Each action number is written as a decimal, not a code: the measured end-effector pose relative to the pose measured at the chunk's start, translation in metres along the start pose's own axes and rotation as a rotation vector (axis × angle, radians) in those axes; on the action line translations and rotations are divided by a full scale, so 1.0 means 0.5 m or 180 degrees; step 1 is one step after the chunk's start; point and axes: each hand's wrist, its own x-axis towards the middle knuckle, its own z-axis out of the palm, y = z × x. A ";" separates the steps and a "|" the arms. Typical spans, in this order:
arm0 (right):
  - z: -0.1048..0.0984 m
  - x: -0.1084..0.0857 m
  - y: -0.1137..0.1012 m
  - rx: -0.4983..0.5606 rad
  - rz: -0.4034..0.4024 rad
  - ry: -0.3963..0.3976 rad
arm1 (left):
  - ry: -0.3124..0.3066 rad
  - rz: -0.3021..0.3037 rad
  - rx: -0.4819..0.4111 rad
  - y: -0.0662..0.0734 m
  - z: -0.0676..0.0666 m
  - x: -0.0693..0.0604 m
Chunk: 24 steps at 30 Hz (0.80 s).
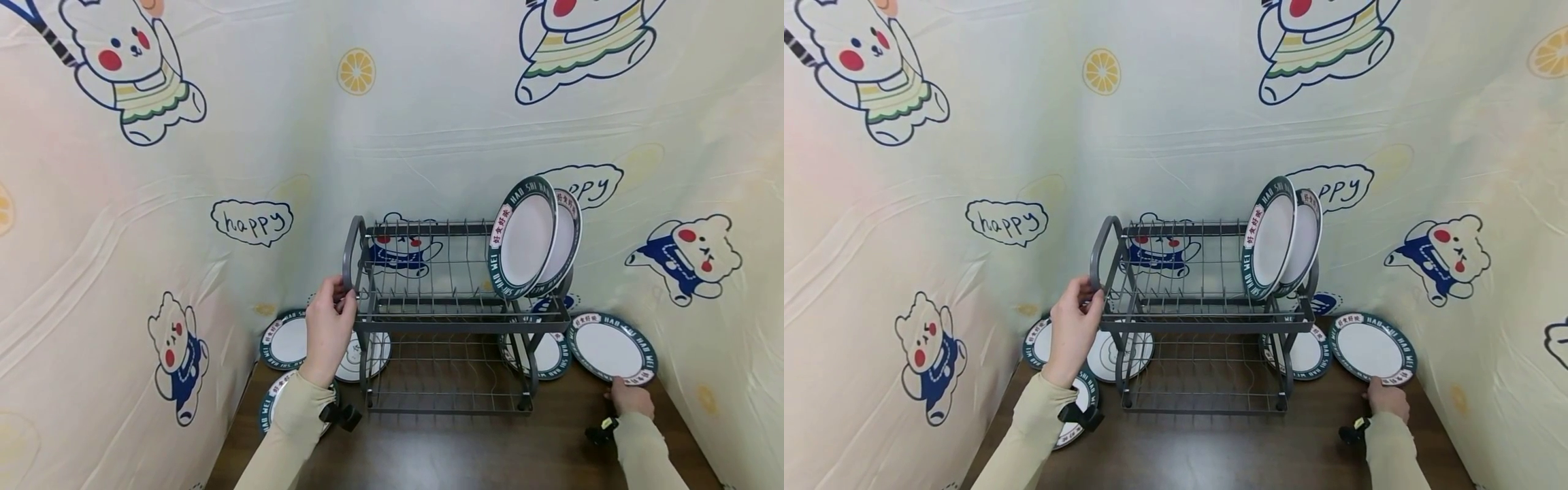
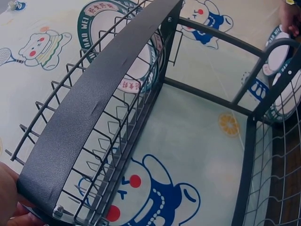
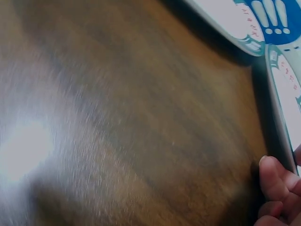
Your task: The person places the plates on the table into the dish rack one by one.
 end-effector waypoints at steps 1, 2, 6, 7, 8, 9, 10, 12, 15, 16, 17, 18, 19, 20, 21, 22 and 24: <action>0.000 -0.001 0.001 0.0071 0.0011 0.0017 | -0.0001 0.0000 -0.0002 0.000 0.000 0.000; 0.000 -0.003 0.001 0.0154 0.0028 0.0031 | -0.0001 0.0001 -0.0006 -0.001 0.001 -0.001; -0.002 -0.002 0.004 0.0391 0.0079 0.0019 | -0.0010 -0.0011 -0.0013 -0.002 0.001 -0.001; -0.002 -0.001 0.005 0.0415 0.0080 0.0017 | -0.0012 -0.0017 -0.0016 -0.002 0.001 -0.001; -0.002 0.001 0.007 0.0428 0.0083 0.0008 | -0.0014 -0.0024 -0.0020 -0.003 0.001 -0.002; -0.001 0.003 0.009 0.0435 0.0105 -0.0004 | -0.0016 -0.0032 -0.0022 -0.003 0.002 -0.002; 0.000 0.005 0.010 0.0417 0.0106 -0.0005 | -0.0016 -0.0039 -0.0023 -0.003 0.001 -0.002; 0.003 0.006 0.012 0.0356 0.0079 0.0023 | -0.0016 -0.0045 -0.0028 -0.004 0.001 -0.001; 0.006 0.001 0.013 0.0284 0.0020 0.0101 | -0.0025 -0.0043 -0.0035 -0.004 0.002 -0.001; 0.007 -0.001 0.015 0.0262 -0.0014 0.0138 | -0.0026 -0.0041 -0.0037 -0.004 0.002 -0.001; 0.008 -0.004 0.016 0.0262 -0.0022 0.0166 | -0.0025 -0.0041 -0.0037 -0.004 0.002 -0.001; 0.008 -0.006 0.017 0.0287 -0.0029 0.0189 | -0.0025 -0.0038 -0.0040 -0.005 0.003 -0.001; 0.009 -0.009 0.018 0.0354 -0.0012 0.0202 | -0.0024 -0.0038 -0.0046 -0.004 0.002 -0.001; 0.009 -0.009 0.019 0.0408 -0.0003 0.0225 | -0.0022 -0.0038 -0.0049 -0.005 0.002 -0.001; 0.009 -0.010 0.022 0.0482 0.0007 0.0232 | -0.0019 -0.0038 -0.0057 -0.005 0.002 -0.001; 0.010 -0.011 0.024 0.0577 0.0035 0.0236 | -0.0014 -0.0034 -0.0063 -0.005 0.002 -0.001; 0.011 -0.011 0.028 0.0765 0.0076 0.0235 | -0.0006 -0.0028 -0.0074 -0.006 0.001 -0.001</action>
